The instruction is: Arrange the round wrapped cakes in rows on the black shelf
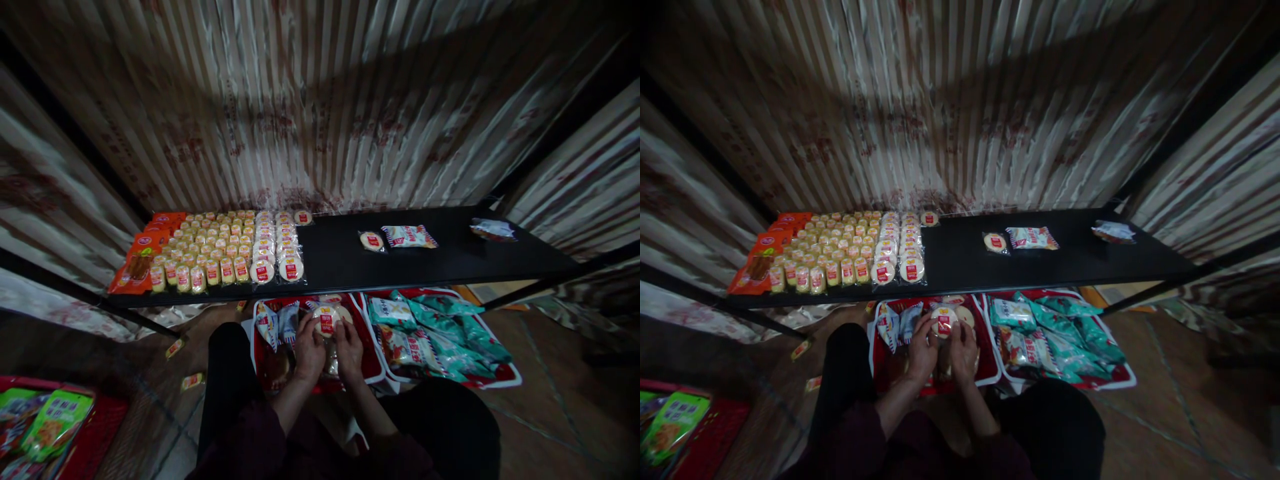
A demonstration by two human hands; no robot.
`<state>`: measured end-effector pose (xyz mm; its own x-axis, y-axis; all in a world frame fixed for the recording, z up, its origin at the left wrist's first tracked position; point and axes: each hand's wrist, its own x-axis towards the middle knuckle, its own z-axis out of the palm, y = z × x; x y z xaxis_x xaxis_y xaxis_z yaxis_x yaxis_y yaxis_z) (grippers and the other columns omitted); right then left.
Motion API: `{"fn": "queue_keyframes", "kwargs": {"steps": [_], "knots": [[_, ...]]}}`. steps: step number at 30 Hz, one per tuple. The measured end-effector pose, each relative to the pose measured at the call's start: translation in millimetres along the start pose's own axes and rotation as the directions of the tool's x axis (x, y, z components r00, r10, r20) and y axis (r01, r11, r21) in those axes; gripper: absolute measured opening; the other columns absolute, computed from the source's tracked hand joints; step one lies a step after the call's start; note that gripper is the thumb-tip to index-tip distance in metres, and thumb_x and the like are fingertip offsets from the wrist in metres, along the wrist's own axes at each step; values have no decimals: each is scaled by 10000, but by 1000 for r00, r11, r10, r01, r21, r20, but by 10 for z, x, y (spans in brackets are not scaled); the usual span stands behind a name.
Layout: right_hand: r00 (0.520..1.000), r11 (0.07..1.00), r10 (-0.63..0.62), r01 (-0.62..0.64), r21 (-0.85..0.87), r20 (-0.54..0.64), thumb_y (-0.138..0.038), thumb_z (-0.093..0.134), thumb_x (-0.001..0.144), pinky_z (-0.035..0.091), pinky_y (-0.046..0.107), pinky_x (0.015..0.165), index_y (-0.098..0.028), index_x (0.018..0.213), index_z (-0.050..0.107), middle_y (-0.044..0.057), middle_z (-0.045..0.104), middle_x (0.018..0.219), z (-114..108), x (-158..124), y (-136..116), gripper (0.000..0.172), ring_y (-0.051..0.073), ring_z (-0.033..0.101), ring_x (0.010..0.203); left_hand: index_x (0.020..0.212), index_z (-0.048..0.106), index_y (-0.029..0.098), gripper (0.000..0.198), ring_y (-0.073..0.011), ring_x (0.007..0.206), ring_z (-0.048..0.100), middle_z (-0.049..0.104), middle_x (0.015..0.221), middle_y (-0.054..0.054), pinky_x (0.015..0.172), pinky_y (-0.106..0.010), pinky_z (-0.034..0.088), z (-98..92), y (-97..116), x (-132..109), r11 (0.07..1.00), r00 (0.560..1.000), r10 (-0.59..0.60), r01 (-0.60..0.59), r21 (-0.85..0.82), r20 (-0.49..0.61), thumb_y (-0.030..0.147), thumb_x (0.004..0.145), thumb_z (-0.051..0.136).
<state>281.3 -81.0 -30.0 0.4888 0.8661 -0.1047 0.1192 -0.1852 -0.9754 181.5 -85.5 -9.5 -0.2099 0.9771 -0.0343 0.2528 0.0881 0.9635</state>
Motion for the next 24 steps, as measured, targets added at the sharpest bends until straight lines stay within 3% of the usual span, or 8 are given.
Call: {"fn": "queue_keyframes", "kwargs": {"steps": [8, 16, 24], "knots": [[994, 993, -110, 111, 27, -17, -565, 497, 794, 477, 348, 804, -150, 1055, 624, 115, 682, 1010, 15, 118, -340, 507, 235, 616, 893, 1065, 664, 195, 460, -189, 1222, 488, 559, 1294, -59, 1092, -346, 345, -28, 334, 129, 993, 994, 110, -109, 40, -19, 9, 719, 425], [977, 979, -205, 205, -11, -55, -552, 479, 811, 456, 390, 863, -143, 1121, 604, 133, 650, 1103, 104, 405, -356, 528, 246, 590, 984, 1088, 652, 175, 449, -175, 1216, 490, 550, 1289, -73, 1076, -322, 367, -19, 552, 357, 970, 986, 169, -167, 177, 0, 17, 744, 409], [975, 975, -218, 219, 33, -43, -544, 487, 803, 485, 364, 788, -150, 1187, 557, 118, 655, 1077, 203, 660, -483, 555, 224, 618, 884, 1150, 617, 154, 456, -173, 1246, 459, 516, 1329, -83, 1097, -307, 339, 31, 700, 594, 953, 982, 187, -188, 236, 27, 34, 756, 421]]}}
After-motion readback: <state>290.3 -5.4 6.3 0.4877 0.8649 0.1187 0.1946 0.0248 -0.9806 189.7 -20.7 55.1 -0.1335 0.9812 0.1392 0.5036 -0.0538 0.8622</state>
